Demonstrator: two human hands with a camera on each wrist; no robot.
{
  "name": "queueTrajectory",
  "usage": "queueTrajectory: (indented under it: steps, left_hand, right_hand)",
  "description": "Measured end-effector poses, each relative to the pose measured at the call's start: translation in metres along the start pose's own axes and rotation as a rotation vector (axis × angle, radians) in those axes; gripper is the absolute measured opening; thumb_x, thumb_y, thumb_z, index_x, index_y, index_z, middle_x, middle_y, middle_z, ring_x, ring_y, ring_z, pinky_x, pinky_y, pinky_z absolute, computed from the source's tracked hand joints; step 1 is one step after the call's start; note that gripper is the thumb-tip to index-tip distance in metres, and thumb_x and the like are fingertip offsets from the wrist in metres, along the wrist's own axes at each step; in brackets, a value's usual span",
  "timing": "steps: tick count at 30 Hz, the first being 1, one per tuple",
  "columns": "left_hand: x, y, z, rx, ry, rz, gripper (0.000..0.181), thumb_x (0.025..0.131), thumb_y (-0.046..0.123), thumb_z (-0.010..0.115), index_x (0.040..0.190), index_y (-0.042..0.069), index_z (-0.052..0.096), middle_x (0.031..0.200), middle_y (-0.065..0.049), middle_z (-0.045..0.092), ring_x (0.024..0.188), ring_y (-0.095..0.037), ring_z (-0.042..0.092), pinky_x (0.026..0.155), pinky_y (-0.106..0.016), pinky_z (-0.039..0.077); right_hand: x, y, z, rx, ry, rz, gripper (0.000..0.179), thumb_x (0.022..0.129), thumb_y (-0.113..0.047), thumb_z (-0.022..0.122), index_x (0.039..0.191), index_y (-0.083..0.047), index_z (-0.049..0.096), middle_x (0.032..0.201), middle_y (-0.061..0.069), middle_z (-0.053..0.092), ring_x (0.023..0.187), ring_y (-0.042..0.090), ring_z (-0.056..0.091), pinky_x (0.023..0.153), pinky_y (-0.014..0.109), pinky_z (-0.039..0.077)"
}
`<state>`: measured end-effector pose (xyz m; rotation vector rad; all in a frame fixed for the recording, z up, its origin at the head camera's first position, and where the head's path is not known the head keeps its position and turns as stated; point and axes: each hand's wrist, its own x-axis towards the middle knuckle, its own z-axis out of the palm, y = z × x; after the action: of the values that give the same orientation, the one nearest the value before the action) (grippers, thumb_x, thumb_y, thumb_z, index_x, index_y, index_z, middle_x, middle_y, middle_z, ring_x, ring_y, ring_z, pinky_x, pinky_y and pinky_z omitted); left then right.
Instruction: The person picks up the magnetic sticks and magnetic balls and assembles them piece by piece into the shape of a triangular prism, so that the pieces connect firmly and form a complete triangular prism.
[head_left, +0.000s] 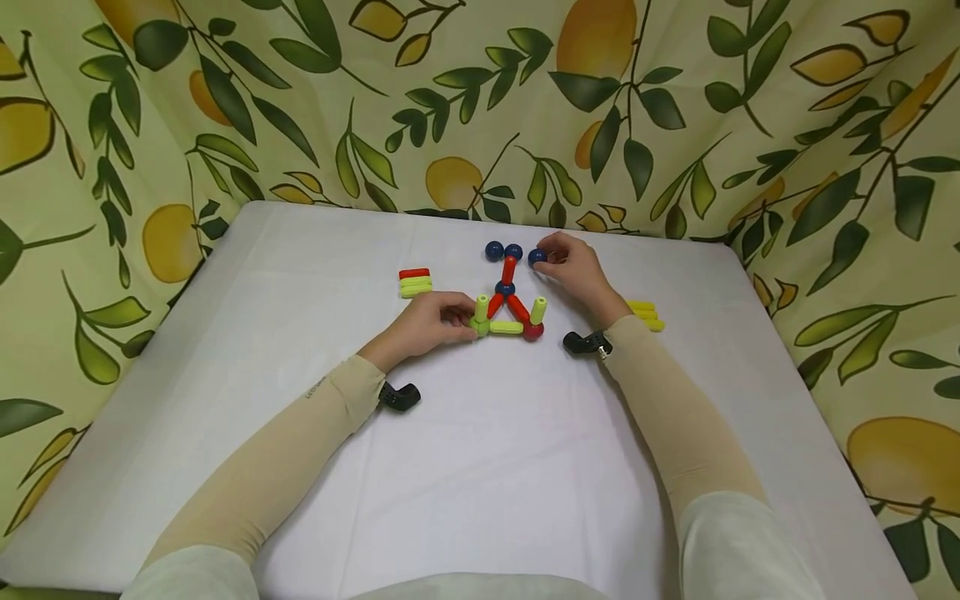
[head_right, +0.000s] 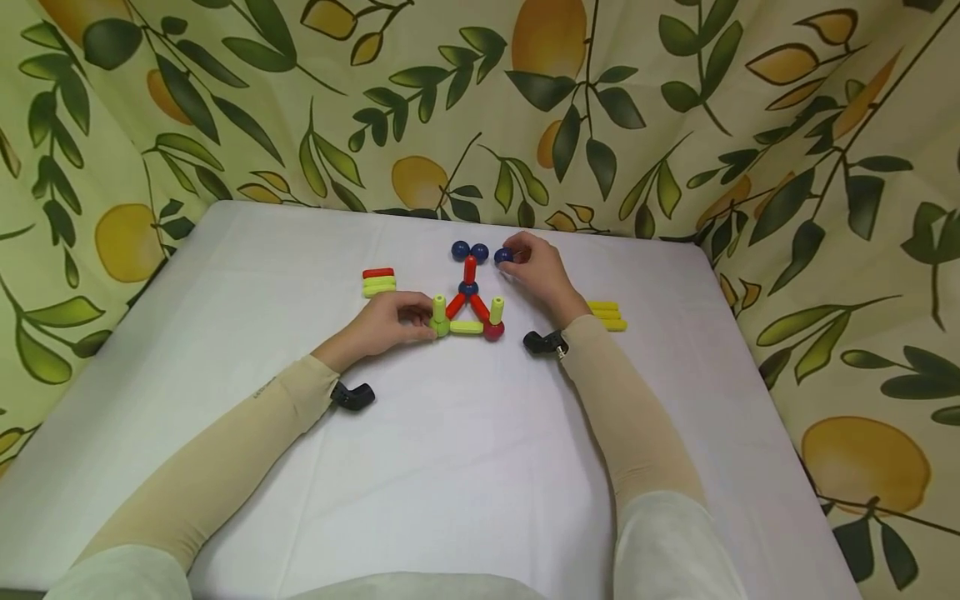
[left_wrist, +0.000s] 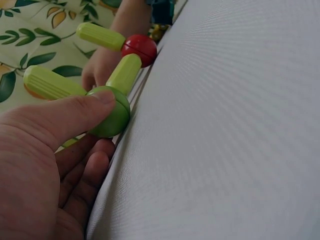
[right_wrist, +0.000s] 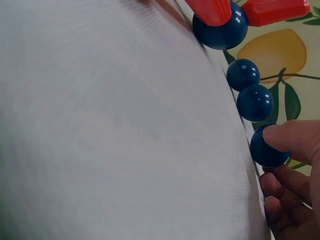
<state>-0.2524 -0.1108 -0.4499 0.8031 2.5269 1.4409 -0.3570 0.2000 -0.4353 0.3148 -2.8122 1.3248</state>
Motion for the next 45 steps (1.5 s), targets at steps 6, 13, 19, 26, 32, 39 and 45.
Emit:
queueTrajectory:
  steps: [6,13,19,26,32,39,45]
  left_hand:
    - [0.005,0.003,0.0,0.005,0.008,-0.009,0.034,0.091,0.014,0.091,0.122,0.008,0.078,0.105,-0.002,0.073,0.092,-0.021,0.064,0.085,-0.034,0.055]
    - [0.004,0.003,0.003,0.006,-0.003,0.0,0.033,0.092,0.015,0.09,0.122,0.009,0.078,0.105,-0.001,0.073,0.093,-0.021,0.065,0.085,-0.036,0.055]
    - [-0.013,0.002,-0.001,0.019,0.021,-0.038,0.034,0.092,0.016,0.09,0.123,0.01,0.079,0.108,-0.001,0.074,0.093,-0.021,0.065,0.085,-0.036,0.056]
    - [-0.016,0.003,-0.001,-0.011,0.025,-0.041,0.034,0.091,0.014,0.091,0.123,0.009,0.079,0.109,-0.002,0.074,0.093,-0.023,0.065,0.086,-0.038,0.056]
    - [-0.002,0.005,0.007,-0.022,-0.003,-0.01,0.035,0.092,0.016,0.09,0.124,0.009,0.078,0.111,-0.003,0.074,0.094,-0.022,0.065,0.087,-0.038,0.056]
    - [-0.002,0.006,0.008,0.0,0.003,-0.018,0.035,0.092,0.014,0.09,0.124,0.008,0.078,0.108,-0.002,0.074,0.093,-0.022,0.065,0.086,-0.038,0.055]
    - [-0.004,0.007,0.005,-0.004,0.004,-0.02,0.034,0.092,0.014,0.09,0.124,0.008,0.078,0.109,-0.003,0.074,0.094,-0.023,0.065,0.087,-0.039,0.056]
  right_hand:
    - [-0.001,0.002,-0.005,0.025,0.04,-0.045,0.034,0.102,-0.015,0.078,0.135,-0.008,0.072,0.123,0.013,0.072,0.111,0.031,0.061,0.099,0.043,0.051]
    - [-0.014,-0.015,-0.014,0.137,0.117,-0.111,0.036,0.104,-0.019,0.075,0.138,-0.008,0.074,0.124,0.012,0.073,0.113,0.027,0.065,0.1,0.037,0.055]
    - [-0.019,-0.055,-0.01,0.18,0.134,-0.272,0.035,0.102,-0.015,0.079,0.135,-0.005,0.074,0.122,0.012,0.076,0.109,0.026,0.069,0.099,0.034,0.056]
    - [-0.031,-0.084,-0.012,0.116,0.056,-0.367,0.033,0.101,-0.017,0.081,0.131,-0.006,0.076,0.117,0.006,0.078,0.101,0.02,0.069,0.093,0.039,0.057]
    - [-0.039,-0.081,-0.024,-0.004,0.025,-0.358,0.031,0.1,-0.017,0.082,0.129,-0.01,0.077,0.112,0.001,0.077,0.099,0.017,0.069,0.09,0.042,0.059]
    - [-0.038,-0.076,-0.021,-0.049,-0.083,-0.354,0.029,0.099,-0.018,0.082,0.127,-0.009,0.076,0.11,0.002,0.076,0.101,0.02,0.069,0.094,0.045,0.058]
    - [-0.036,-0.076,-0.02,-0.024,-0.088,-0.383,0.028,0.098,-0.015,0.083,0.125,-0.009,0.077,0.111,0.001,0.076,0.099,0.018,0.069,0.093,0.041,0.058]
